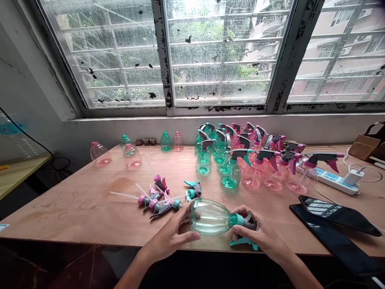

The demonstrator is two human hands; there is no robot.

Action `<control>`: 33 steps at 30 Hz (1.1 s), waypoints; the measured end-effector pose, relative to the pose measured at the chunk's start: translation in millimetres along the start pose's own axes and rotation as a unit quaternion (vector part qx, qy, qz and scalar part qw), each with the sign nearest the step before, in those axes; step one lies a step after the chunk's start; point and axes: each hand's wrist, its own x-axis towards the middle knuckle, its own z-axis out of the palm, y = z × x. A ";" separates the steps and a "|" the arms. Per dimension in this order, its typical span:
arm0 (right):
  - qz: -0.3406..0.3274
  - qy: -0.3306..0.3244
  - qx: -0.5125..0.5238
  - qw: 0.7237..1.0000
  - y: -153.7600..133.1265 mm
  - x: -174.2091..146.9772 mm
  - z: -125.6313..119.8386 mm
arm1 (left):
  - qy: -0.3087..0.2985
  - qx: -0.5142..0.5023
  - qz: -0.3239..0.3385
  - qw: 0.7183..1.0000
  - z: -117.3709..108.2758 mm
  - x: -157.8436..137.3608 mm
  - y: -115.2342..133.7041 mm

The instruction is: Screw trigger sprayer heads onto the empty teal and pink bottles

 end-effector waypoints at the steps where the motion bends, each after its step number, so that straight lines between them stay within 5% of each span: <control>1: 0.008 0.002 0.004 1.000 -0.9 -1.1 0.1 | 0.001 0.009 0.000 1.000 -0.5 -1.4 -0.4; 5: 0.037 -0.008 0.013 0.999 -0.9 -7.8 0.5 | -0.005 0.056 0.024 0.998 2.0 -5.1 -2.7; 12: -0.020 0.041 -0.035 0.998 0.3 -21.6 8.5 | 0.045 0.195 0.114 0.973 14.3 -11.0 9.7; 18: -0.072 0.084 -0.107 0.988 -3.8 -29.5 10.3 | 0.028 0.245 0.142 0.959 14.8 -24.5 23.4; 22: -0.018 0.046 -0.043 0.998 -6.2 -26.9 15.4 | 0.119 0.390 0.256 0.876 14.7 -23.0 23.0; 25: 0.009 0.008 -0.004 1.000 -7.6 -23.4 20.3 | 0.198 0.460 0.245 0.830 17.5 -22.4 23.5; 30: 0.004 0.044 -0.005 0.999 -6.9 -24.3 22.4 | 0.176 0.356 0.214 0.893 21.7 -28.9 29.0; 33: 0.012 0.024 0.025 0.999 -7.7 -24.6 23.3 | 0.191 0.301 0.237 0.904 24.8 -29.5 32.7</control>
